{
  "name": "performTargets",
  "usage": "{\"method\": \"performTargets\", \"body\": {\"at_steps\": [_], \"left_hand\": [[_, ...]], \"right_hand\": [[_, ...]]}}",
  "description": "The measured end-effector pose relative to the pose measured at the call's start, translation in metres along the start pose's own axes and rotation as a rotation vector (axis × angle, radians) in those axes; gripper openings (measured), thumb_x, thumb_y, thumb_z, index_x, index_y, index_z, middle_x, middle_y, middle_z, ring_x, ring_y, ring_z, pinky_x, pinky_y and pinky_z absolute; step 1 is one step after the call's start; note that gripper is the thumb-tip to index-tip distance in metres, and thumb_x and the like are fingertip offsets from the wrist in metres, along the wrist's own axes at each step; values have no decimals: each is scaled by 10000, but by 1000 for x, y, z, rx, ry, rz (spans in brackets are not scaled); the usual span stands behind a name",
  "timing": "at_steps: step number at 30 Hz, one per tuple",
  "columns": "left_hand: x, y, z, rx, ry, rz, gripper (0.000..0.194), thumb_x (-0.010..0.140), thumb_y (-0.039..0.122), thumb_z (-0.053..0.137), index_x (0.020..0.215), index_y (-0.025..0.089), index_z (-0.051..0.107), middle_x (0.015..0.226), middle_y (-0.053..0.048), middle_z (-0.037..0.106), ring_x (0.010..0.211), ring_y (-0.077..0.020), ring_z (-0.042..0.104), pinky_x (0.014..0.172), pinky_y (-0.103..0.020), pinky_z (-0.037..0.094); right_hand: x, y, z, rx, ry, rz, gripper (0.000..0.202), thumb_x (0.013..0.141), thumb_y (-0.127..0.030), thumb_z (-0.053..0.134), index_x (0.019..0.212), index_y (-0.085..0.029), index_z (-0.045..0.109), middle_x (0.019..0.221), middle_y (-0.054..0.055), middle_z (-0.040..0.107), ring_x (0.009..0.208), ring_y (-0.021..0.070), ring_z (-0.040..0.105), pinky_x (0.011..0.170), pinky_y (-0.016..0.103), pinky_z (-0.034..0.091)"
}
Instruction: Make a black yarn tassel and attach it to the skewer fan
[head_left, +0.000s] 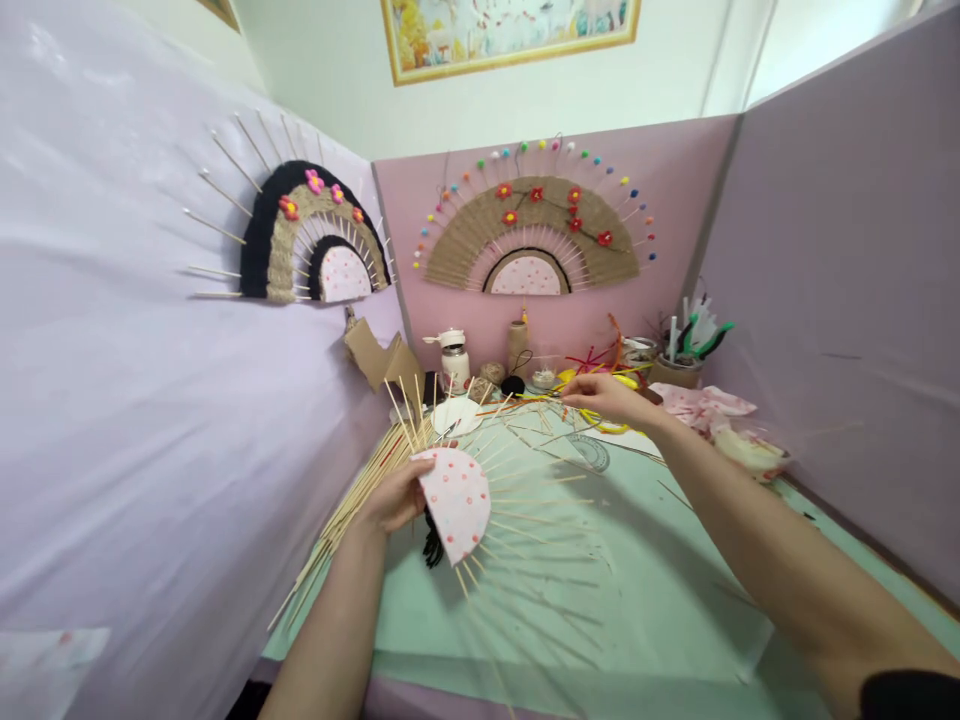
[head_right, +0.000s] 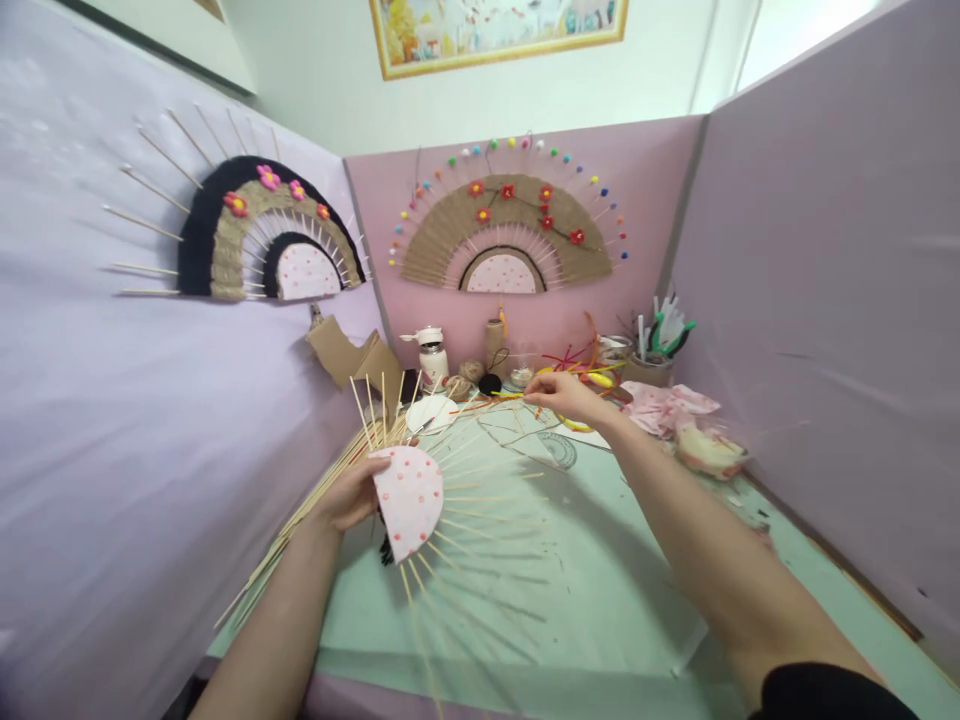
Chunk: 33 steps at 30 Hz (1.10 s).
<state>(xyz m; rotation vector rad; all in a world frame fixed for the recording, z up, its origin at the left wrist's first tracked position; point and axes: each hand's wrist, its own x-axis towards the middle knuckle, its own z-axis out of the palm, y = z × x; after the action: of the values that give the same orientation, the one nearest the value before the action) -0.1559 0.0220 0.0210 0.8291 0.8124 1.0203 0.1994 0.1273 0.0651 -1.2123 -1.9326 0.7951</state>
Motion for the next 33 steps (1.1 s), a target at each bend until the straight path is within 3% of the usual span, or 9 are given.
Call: {"method": "performTargets", "body": {"at_steps": [7,12,16,20,25,29,33], "left_hand": [[0,-5,10,-103,93,64,350,800,179,643,1140,100,652,1026,-134,738,870,-214,710,791,-297,549],[-7,-9,26,-187,217,128,351,902,366,565,1103,96,663,960,-131,747,884,-228,713,786,-300,556],[-14,-21,44,-269,294,238,358,908,414,556,1061,111,668,899,-109,751,874,-223,712,786,-293,551],[-25,-39,59,-327,315,311,393,884,432,589,1130,130,643,938,-96,746,893,-224,702,800,-310,543],[-31,-56,66,-343,327,378,466,831,445,652,1204,169,613,971,-70,733,864,-204,686,702,-280,528],[-29,-64,64,-330,376,416,504,780,480,690,1173,168,639,919,-48,722,768,-168,661,602,-241,490],[-30,-67,63,-334,401,450,507,778,482,683,1173,166,649,907,-53,721,750,-159,655,590,-232,479]], "right_hand": [[-13,0,16,-178,64,53,534,658,-692,622,675,-159,633,562,9,536,523,124,408,504,281,282],[-20,-10,21,-284,68,68,565,713,-728,551,635,-171,607,531,15,519,501,133,407,488,287,281],[-36,-25,17,-395,82,66,513,768,-670,521,615,-185,591,548,25,553,490,135,418,490,286,292],[-57,-36,13,-491,17,63,440,803,-579,514,600,-197,595,566,39,595,513,156,486,498,284,318],[-74,-33,12,-523,-75,98,330,807,-485,532,684,-202,648,620,38,648,564,175,560,530,277,364],[-79,-28,20,-458,27,63,360,835,-490,487,693,-196,638,599,34,640,552,171,550,527,275,367],[-84,-38,30,-442,139,36,342,839,-475,492,689,-198,623,617,34,650,569,172,557,547,275,371]]}}
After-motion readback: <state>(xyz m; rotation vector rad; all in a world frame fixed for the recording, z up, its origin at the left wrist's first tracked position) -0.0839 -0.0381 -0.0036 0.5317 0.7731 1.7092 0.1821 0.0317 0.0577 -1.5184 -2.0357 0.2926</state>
